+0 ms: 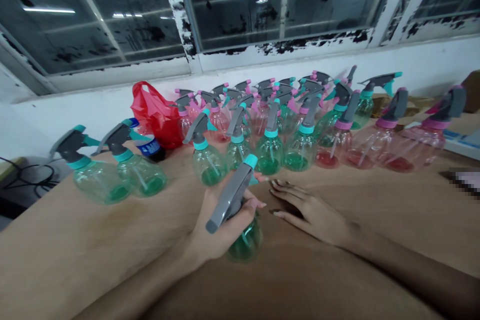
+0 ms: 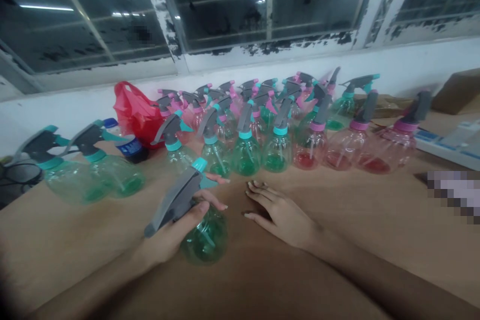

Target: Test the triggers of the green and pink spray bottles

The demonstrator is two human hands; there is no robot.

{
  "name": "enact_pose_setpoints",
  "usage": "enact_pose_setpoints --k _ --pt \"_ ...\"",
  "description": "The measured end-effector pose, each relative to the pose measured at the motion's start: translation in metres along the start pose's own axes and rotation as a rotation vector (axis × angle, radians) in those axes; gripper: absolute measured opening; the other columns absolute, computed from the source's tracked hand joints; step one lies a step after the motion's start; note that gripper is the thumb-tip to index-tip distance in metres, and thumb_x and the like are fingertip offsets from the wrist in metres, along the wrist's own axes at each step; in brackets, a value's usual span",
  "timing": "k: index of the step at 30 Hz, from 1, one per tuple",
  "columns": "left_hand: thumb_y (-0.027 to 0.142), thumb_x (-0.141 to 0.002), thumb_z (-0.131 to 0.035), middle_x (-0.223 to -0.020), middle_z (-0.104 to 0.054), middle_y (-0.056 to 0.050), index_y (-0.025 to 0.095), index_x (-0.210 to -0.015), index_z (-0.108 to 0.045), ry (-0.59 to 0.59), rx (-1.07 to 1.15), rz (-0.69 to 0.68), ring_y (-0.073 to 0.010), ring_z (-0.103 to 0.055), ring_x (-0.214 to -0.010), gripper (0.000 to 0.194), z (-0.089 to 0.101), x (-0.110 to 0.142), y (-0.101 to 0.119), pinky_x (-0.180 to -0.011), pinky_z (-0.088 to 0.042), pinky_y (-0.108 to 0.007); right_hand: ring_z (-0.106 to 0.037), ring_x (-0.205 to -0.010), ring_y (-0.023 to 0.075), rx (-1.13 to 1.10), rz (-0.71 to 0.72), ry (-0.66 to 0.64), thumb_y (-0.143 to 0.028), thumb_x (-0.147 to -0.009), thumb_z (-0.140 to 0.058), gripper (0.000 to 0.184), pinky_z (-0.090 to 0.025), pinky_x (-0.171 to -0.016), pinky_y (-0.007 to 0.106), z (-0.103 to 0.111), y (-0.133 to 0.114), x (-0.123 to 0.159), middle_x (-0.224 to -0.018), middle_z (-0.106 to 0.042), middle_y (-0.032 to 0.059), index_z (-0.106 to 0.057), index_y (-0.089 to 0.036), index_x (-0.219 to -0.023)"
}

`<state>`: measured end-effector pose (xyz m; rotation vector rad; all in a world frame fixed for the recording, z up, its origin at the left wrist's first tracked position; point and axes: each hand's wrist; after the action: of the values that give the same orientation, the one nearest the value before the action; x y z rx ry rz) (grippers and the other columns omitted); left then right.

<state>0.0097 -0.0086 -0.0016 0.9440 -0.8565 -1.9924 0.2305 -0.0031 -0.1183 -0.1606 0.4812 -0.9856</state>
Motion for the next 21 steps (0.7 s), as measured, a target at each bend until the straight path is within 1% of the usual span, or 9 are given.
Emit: enact_pose_setpoints --k 3,4,6,8,11,13,15,17,21 --pt "0.021 -0.079 -0.050 -0.083 -0.068 -0.004 0.020 -0.080 -0.059 -0.051 0.102 -0.020 -0.0175 -0.069 -0.067 0.009 0.0008 0.0016 -0.0054 -0.065 -0.057 -0.030 -0.036 -0.131 0.0216 0.001 0.013 -0.003 -0.048 -0.090 -0.043 0.054 -0.034 -0.108 0.043 -0.0008 0.0013 0.0004 -0.140 -0.044 0.0072 -0.042 -0.017 -0.135" --pt "0.021 -0.079 -0.050 -0.084 -0.067 -0.004 0.020 -0.079 -0.058 -0.057 0.121 -0.013 -0.0171 -0.069 -0.068 0.008 0.0012 0.0022 -0.0069 -0.063 -0.057 -0.029 -0.036 -0.131 0.0217 -0.002 0.016 0.000 -0.048 -0.090 -0.043 0.054 -0.034 -0.108 0.043 -0.0010 0.0017 0.0005 -0.140 -0.045 0.0073 -0.042 -0.017 -0.135" --pt "0.021 -0.080 -0.051 -0.080 -0.065 -0.003 0.019 -0.082 -0.056 -0.072 0.133 0.005 -0.0179 -0.070 -0.070 0.005 0.0019 0.0031 -0.0093 -0.061 -0.056 -0.027 -0.036 -0.131 0.0219 -0.010 0.017 0.007 -0.048 -0.090 -0.043 0.054 -0.034 -0.108 0.044 -0.0013 0.0021 0.0007 -0.139 -0.045 0.0073 -0.041 -0.018 -0.135" --pt "0.022 -0.080 -0.053 -0.077 -0.065 -0.002 0.020 -0.085 -0.055 -0.084 0.139 0.019 -0.0189 -0.070 -0.073 0.006 0.0023 0.0035 -0.0103 -0.063 -0.056 -0.028 -0.037 -0.131 0.0222 -0.020 0.015 0.013 -0.047 -0.089 -0.044 0.054 -0.034 -0.108 0.044 -0.0010 0.0018 0.0006 -0.139 -0.046 0.0073 -0.041 -0.018 -0.135" --pt "0.025 -0.081 -0.052 -0.075 -0.066 -0.002 0.020 -0.088 -0.057 -0.071 0.144 0.062 -0.0185 -0.069 -0.071 0.010 0.0024 0.0029 -0.0086 -0.071 -0.056 -0.032 -0.037 -0.130 0.0228 -0.038 0.011 0.013 -0.047 -0.089 -0.045 0.053 -0.034 -0.108 0.045 0.0005 0.0004 0.0003 -0.138 -0.047 0.0073 -0.042 -0.020 -0.135" --pt "0.026 -0.081 -0.050 -0.071 -0.067 -0.001 0.022 -0.085 -0.059 -0.041 0.108 0.097 -0.0186 -0.069 -0.072 0.011 0.0021 0.0018 -0.0061 -0.072 -0.056 -0.033 -0.038 -0.130 0.0231 -0.050 0.008 0.014 -0.047 -0.089 -0.045 0.053 -0.034 -0.107 0.046 0.0016 -0.0004 0.0002 -0.138 -0.047 0.0071 -0.042 -0.021 -0.135" --pt "0.026 -0.080 -0.049 -0.070 -0.068 -0.001 0.023 -0.079 -0.060 -0.016 0.046 0.099 -0.0194 -0.068 -0.075 0.012 0.0015 0.0008 -0.0040 -0.072 -0.055 -0.033 -0.038 -0.130 0.0232 -0.062 0.008 0.015 -0.047 -0.089 -0.046 0.053 -0.034 -0.107 0.046 0.0023 -0.0008 0.0001 -0.137 -0.048 0.0068 -0.041 -0.022 -0.135" --pt "0.026 -0.079 -0.050 -0.068 -0.068 -0.001 0.024 -0.085 -0.061 -0.001 0.001 0.082 -0.0193 -0.067 -0.070 0.013 0.0006 0.0004 -0.0029 -0.067 -0.054 -0.032 -0.037 -0.130 0.0231 -0.067 0.010 0.014 -0.047 -0.089 -0.045 0.053 -0.034 -0.107 0.047 0.0025 -0.0005 0.0001 -0.137 -0.048 0.0063 -0.040 -0.023 -0.136" --pt "0.029 -0.078 -0.052 -0.064 -0.066 0.000 0.023 -0.112 -0.056 -0.012 -0.014 0.070 -0.0164 -0.060 -0.051 0.035 -0.0012 0.0015 -0.0032 -0.051 -0.049 -0.029 -0.036 -0.131 0.0227 -0.065 0.005 -0.003 -0.047 -0.089 -0.044 0.053 -0.032 -0.108 0.045 0.0028 0.0001 0.0001 -0.139 -0.046 0.0068 -0.041 -0.021 -0.136"
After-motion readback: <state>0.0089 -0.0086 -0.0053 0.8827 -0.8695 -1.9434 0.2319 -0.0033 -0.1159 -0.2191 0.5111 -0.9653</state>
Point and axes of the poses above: each hand's wrist, its own x-axis away from the middle knuckle, its own z-axis out of the back of the hand, y = z × x
